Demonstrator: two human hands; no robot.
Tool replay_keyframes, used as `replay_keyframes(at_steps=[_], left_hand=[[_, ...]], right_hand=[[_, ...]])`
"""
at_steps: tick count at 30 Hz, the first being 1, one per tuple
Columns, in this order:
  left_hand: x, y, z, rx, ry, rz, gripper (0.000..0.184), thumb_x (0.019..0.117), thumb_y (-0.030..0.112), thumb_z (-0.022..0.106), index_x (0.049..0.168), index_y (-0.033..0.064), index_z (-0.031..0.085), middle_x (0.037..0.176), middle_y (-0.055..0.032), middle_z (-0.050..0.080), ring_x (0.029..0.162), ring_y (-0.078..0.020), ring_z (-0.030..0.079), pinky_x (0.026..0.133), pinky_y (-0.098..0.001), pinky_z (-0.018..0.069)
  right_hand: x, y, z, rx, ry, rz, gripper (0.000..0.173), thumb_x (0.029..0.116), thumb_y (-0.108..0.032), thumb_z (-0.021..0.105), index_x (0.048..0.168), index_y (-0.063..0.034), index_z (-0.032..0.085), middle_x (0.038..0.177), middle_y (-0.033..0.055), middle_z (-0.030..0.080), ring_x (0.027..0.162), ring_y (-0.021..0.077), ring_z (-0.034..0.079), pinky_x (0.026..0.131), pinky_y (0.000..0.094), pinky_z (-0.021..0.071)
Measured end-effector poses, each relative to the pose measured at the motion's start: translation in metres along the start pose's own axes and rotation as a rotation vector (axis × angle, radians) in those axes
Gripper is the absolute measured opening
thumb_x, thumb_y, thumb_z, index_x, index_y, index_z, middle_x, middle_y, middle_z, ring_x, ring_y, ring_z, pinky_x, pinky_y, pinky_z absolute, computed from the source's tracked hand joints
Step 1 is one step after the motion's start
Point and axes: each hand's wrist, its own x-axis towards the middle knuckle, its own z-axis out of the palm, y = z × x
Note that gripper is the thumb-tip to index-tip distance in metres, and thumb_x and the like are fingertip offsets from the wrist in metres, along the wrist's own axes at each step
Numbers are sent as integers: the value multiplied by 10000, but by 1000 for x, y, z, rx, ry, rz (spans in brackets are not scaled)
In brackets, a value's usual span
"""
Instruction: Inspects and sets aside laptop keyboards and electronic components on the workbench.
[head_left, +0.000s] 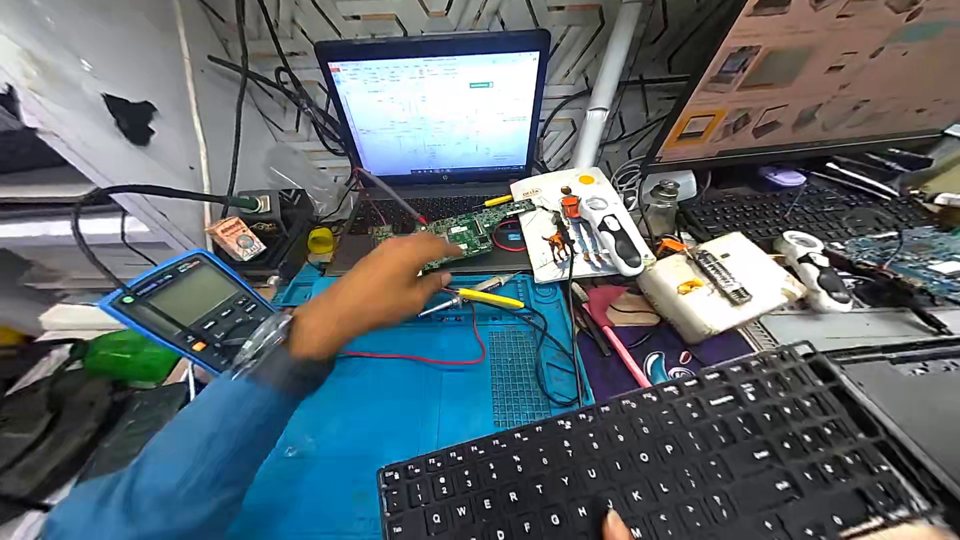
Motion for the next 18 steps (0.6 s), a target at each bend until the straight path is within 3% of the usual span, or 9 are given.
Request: replay_keyframes(at_steps=[2,3,5,7,8,11,13,16,18], left_hand=[[-36,37,-9,2,122,86,293,1037,101,515,1257,120,708,1131,-44,736,981,-164,711,882,-427,596],[-53,52,-13,13,144,95,312,1032,112,488,1258,123,704,1141,-34,724,998,-162,703,880,-426,594],[-82,76,-17,-62,133,73,322,1053,290,499,1275,170,699,1190,28,711,1077,-101,683,921,-367,596],[-100,94,-10,-247,10,23,414,1050,480,502,1287,202,696,1129,68,722,1032,-59,688,884,-331,608],[-105,101,-3,-341,-67,6,450,1048,504,502,1311,191,687,1110,57,729,1009,-58,693,872,-321,611],[-111,115,13,-553,-221,-81,358,1049,441,538,1233,183,703,989,61,733,859,-19,700,739,-231,612],[-112,114,17,-579,-227,-140,317,1039,430,552,1170,198,724,933,86,727,812,-6,687,688,-209,590],[-103,98,22,-542,-226,-171,295,1034,394,563,1189,209,733,962,93,732,865,-7,692,754,-221,598],[-92,79,25,-527,-258,-168,268,1037,314,572,1206,186,736,1009,78,736,911,-17,688,822,-247,587]], right_hand=[[-1,5,0,53,0,9,237,1013,-40,599,1205,-113,717,1130,81,769,1057,185,743,981,421,599],[-2,6,0,64,4,25,233,1008,-41,608,1204,-107,715,1126,92,770,1053,193,745,976,430,600],[-5,11,3,80,-11,46,232,1007,-46,613,1206,-109,714,1126,97,770,1053,198,747,975,431,601],[-6,17,8,93,-56,47,244,1007,-45,614,1211,-121,722,1136,83,770,1063,181,742,986,415,596],[-6,20,11,93,-82,48,249,1006,-45,614,1212,-128,726,1139,74,771,1065,172,741,989,408,595],[-12,25,16,49,-117,68,258,997,-36,628,1219,-130,721,1129,61,773,1049,161,743,979,398,600],[-12,20,21,25,-8,96,262,969,17,647,1208,-88,667,1092,90,777,992,200,761,934,432,623],[-6,11,25,82,136,190,274,1032,23,526,1280,-43,430,1115,140,728,964,262,758,878,483,635],[-4,13,28,149,132,257,259,1061,-11,463,1309,-49,399,1159,153,699,1025,283,734,931,495,603]])
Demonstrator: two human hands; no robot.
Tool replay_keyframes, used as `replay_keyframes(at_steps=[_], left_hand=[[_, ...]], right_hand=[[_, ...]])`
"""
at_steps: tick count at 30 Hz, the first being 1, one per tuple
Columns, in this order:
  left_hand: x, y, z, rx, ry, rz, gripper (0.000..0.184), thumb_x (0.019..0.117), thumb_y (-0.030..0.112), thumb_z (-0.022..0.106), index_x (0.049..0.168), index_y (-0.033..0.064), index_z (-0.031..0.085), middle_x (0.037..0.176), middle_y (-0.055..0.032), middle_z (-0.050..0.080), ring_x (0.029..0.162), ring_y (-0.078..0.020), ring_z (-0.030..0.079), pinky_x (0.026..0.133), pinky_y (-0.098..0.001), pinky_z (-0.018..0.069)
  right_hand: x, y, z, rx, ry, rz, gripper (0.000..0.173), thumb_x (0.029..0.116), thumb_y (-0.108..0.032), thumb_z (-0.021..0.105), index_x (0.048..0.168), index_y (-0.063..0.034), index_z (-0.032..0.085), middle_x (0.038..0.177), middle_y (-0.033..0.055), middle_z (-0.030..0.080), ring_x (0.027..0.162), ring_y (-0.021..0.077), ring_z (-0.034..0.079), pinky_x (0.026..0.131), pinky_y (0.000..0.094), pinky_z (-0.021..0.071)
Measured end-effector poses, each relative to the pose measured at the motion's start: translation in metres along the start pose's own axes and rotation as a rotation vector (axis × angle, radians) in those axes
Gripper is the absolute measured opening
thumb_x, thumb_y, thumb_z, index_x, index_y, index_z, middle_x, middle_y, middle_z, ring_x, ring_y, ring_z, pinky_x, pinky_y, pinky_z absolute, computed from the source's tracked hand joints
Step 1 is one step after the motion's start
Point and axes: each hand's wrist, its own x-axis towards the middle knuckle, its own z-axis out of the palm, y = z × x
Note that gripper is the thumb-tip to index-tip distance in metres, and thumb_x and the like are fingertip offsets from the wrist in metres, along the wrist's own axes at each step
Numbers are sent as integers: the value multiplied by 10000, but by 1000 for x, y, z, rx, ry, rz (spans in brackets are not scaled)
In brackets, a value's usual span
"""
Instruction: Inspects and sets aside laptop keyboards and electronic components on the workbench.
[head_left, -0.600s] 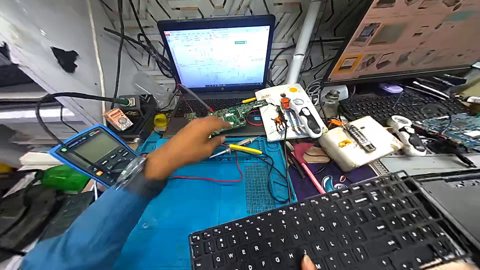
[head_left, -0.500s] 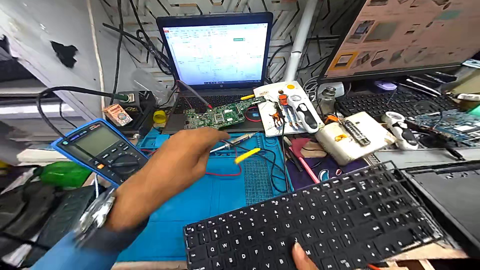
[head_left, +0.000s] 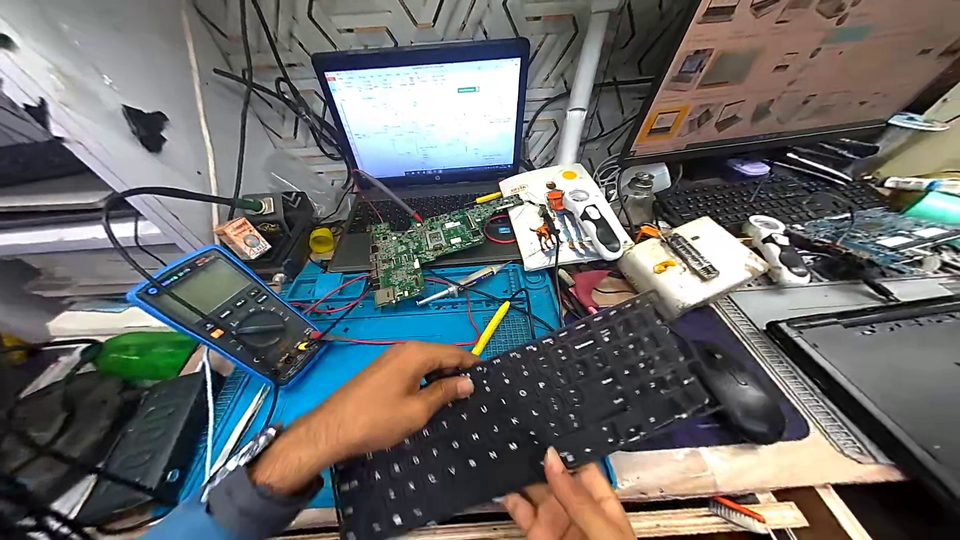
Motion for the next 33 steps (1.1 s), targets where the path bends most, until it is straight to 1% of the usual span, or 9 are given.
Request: replay_keyframes(at_steps=[3,5,8,11,15,20,23,29,33], left_hand=[[12,-22,-20,-110,-3,21,231,1028,169,577,1178,139,750,997,46,748,876,-44,694,799,-251,590],[10,-24,-42,-194,69,-26,247,1028,123,558,1189,111,745,1008,-2,752,864,-97,702,773,-286,598],[1,-15,-75,-291,221,-103,276,1045,64,493,1196,65,724,970,-74,748,791,-144,708,684,-291,606],[-7,-3,-102,-349,273,-175,302,1067,43,441,1155,58,729,906,-89,748,701,-129,705,599,-259,599],[-14,-15,-117,-288,138,-192,301,1050,28,476,1170,67,749,937,-116,757,735,-158,718,630,-267,604],[-26,-30,-104,-190,77,-217,269,1032,36,527,1126,93,772,923,-78,760,743,-138,702,640,-246,579],[-57,-23,-133,-15,146,-232,303,1019,59,496,1135,131,768,939,-32,762,759,-113,704,640,-252,581],[-98,19,-164,177,294,-389,308,1010,-119,444,1170,-32,693,921,-88,728,782,-107,684,746,-254,575],[-77,-30,-127,90,51,-137,249,979,151,565,1091,186,784,937,54,753,785,-40,685,682,-207,574]], right_hand=[[-2,10,1,-205,-168,75,382,1005,-9,567,1359,47,436,1326,180,635,1242,300,640,1086,507,516],[1,7,-2,-615,-323,-91,418,998,-46,602,1366,140,539,1446,229,572,1337,305,582,1107,475,515],[16,-4,-16,-1441,-396,-556,350,1023,-237,629,1319,-63,697,1421,149,628,1352,241,581,1143,424,486],[37,-21,-38,-1956,-526,-712,398,1036,-514,527,1233,-231,726,1350,25,681,1346,293,578,1144,736,298],[51,-69,-63,-2043,-531,-820,363,1041,-525,515,982,-260,756,1114,-103,745,1162,162,675,1132,756,274],[61,-94,-71,-2117,-533,-862,324,1033,-468,528,940,-250,749,965,-71,737,988,155,714,1101,694,374],[75,-91,-57,-2121,-566,-876,318,1040,-452,519,1056,-243,759,1047,-54,741,1019,176,710,1072,661,430],[141,-84,-17,-2021,-706,-984,299,972,-175,568,1217,-154,738,1287,35,701,1274,285,619,1088,607,458],[182,-68,10,-1955,-948,-723,485,892,-245,718,1373,-225,658,1513,5,562,1463,321,435,1138,693,338]])
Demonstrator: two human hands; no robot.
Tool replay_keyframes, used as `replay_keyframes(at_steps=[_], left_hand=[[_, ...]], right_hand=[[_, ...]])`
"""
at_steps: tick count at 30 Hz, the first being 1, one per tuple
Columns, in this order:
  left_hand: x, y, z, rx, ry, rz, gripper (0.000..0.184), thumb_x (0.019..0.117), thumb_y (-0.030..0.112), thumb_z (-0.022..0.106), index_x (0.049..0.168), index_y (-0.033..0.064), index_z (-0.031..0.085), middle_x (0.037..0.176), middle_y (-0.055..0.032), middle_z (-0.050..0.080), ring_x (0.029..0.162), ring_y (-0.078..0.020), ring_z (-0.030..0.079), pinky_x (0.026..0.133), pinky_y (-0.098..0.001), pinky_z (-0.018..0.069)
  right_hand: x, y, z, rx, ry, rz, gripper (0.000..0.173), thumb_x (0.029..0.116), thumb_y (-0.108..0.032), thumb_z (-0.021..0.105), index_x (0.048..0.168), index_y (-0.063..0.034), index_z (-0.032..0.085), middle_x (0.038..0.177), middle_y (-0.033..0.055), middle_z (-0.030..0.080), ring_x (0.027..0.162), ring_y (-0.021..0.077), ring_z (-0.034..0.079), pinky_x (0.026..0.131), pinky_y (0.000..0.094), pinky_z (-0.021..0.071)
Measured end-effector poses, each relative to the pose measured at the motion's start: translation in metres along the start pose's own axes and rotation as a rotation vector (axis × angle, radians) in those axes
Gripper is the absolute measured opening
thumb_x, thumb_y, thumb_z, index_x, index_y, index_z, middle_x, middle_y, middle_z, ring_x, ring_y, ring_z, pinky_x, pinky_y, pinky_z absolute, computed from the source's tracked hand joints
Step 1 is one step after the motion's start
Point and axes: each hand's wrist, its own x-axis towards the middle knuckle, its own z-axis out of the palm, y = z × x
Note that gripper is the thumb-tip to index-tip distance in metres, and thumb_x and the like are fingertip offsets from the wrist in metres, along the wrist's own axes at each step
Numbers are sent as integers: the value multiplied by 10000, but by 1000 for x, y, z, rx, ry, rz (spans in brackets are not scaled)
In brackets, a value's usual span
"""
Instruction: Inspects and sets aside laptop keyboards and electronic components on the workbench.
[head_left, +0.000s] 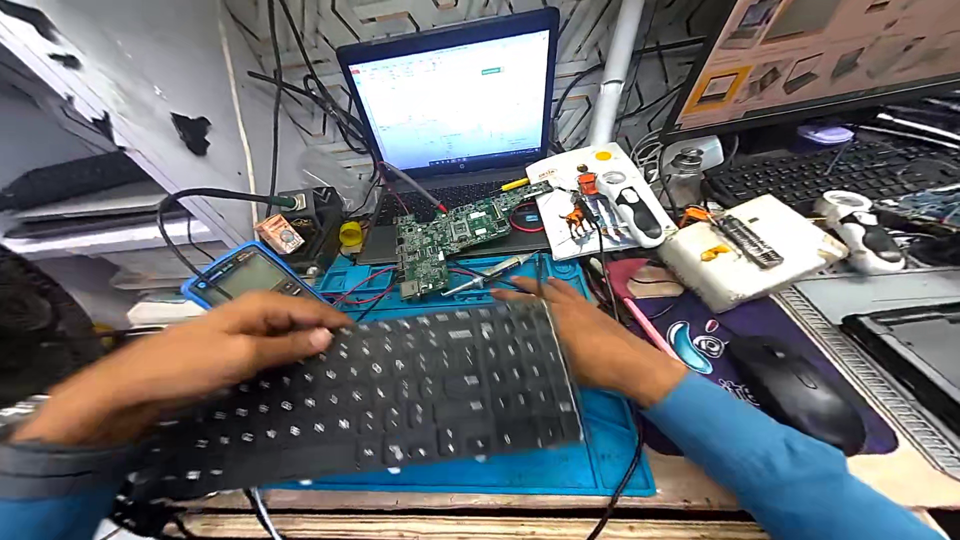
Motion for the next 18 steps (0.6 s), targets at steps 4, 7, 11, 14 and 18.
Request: replay_keyframes(at_steps=[4,7,11,14,18], left_hand=[[29,-28,58,-109,-193,45,240,1029,280,552,1123,197,757,929,57,722,795,-53,662,708,-241,560],[40,-38,82,-228,-252,17,233,1037,239,543,1101,168,756,897,27,718,777,-66,660,698,-234,555],[46,-44,96,-189,-213,14,257,1048,268,531,1145,189,756,955,55,733,833,-43,675,752,-229,569],[44,-42,113,192,34,29,294,1023,407,516,1193,313,737,1022,146,723,919,-1,676,822,-280,587],[32,-30,120,531,304,157,457,1006,505,499,1346,253,672,1196,-27,678,1091,-248,664,873,-530,570]], right_hand=[[22,26,6,-119,-133,-78,354,985,-396,661,1314,-269,700,1297,69,650,1243,335,587,1038,641,447],[29,50,5,-244,-117,-190,288,1018,-456,583,1144,-238,723,1041,36,664,1049,267,634,940,530,510],[50,68,-4,-352,-82,-221,304,1045,-367,554,1046,-105,708,998,105,673,1010,330,648,892,544,513],[66,80,-12,-365,-60,-118,281,1034,-330,578,1051,-80,707,1000,134,671,992,371,649,823,563,521],[61,56,-47,-264,-135,57,511,996,-327,657,1473,-172,558,1291,107,677,1101,320,685,871,550,565]])
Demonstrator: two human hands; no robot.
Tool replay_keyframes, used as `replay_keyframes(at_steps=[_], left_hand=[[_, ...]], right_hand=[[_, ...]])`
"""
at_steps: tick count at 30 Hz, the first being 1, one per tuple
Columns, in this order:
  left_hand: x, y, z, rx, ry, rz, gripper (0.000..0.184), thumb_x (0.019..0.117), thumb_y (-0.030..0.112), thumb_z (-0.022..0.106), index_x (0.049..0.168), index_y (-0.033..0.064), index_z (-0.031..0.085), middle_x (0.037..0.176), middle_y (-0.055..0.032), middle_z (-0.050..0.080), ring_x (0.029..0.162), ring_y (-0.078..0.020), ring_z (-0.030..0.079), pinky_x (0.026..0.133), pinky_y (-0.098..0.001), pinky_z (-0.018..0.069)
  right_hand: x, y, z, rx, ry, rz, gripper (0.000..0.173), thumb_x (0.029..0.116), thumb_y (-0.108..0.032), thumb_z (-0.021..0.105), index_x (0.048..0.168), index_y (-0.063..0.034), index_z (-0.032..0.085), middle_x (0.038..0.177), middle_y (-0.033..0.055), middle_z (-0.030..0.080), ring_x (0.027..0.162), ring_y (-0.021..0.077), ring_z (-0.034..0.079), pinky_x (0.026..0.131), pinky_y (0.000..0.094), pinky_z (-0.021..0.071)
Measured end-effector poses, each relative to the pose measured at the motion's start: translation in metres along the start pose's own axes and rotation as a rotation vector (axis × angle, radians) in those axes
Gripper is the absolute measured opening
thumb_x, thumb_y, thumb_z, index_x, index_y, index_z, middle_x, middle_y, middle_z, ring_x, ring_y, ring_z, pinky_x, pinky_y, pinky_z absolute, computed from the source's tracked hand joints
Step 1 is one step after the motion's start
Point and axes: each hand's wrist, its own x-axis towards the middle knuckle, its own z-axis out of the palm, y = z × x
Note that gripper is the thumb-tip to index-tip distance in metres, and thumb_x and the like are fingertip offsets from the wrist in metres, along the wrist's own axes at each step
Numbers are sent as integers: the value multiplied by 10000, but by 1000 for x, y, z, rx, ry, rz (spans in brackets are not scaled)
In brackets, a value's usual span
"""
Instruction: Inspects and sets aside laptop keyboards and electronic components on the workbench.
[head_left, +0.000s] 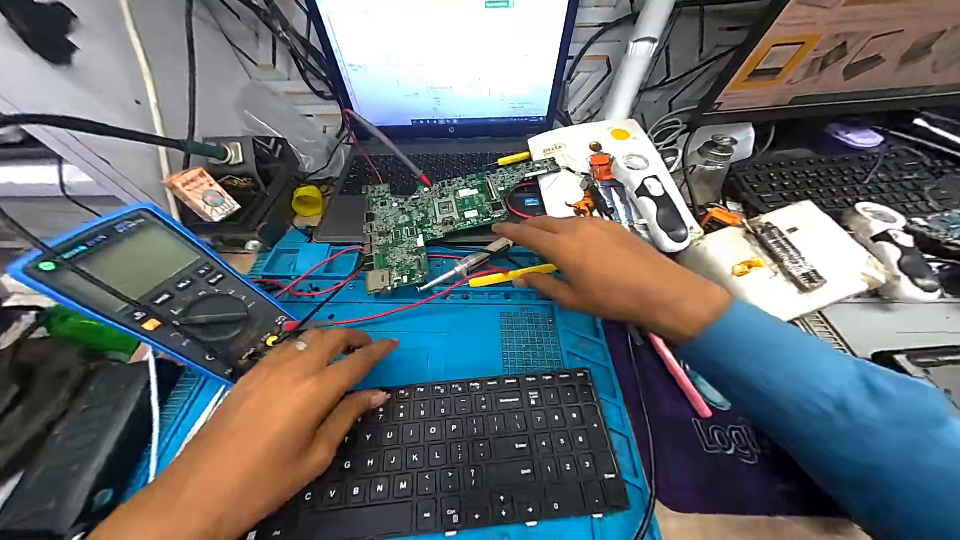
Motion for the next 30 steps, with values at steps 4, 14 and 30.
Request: replay_keyframes(at_steps=[4,14,30], left_hand=[[-5,45,-2,-151,-154,121,624,985,624,539,1456,216,566,1408,-138,598,1299,-329,578,1038,-596,479],[10,75,14,-157,-380,180,874,898,623,671,1587,178,370,1595,-270,369,1458,-443,396,1145,-654,329],[9,62,-1,-201,-354,281,962,837,577,753,1609,200,320,1556,-271,420,1423,-441,436,1143,-614,355]], right_hand=[[-45,-22,-29,42,156,8,426,1021,-383,583,1396,-189,638,1305,31,691,1043,209,708,810,465,584],[-105,-45,-11,311,191,-23,190,1012,-302,614,983,-210,779,875,-119,692,749,-10,631,618,203,528],[-168,-75,-1,477,201,538,290,1031,-429,561,1146,-242,750,889,-143,718,705,-28,671,563,179,584]])
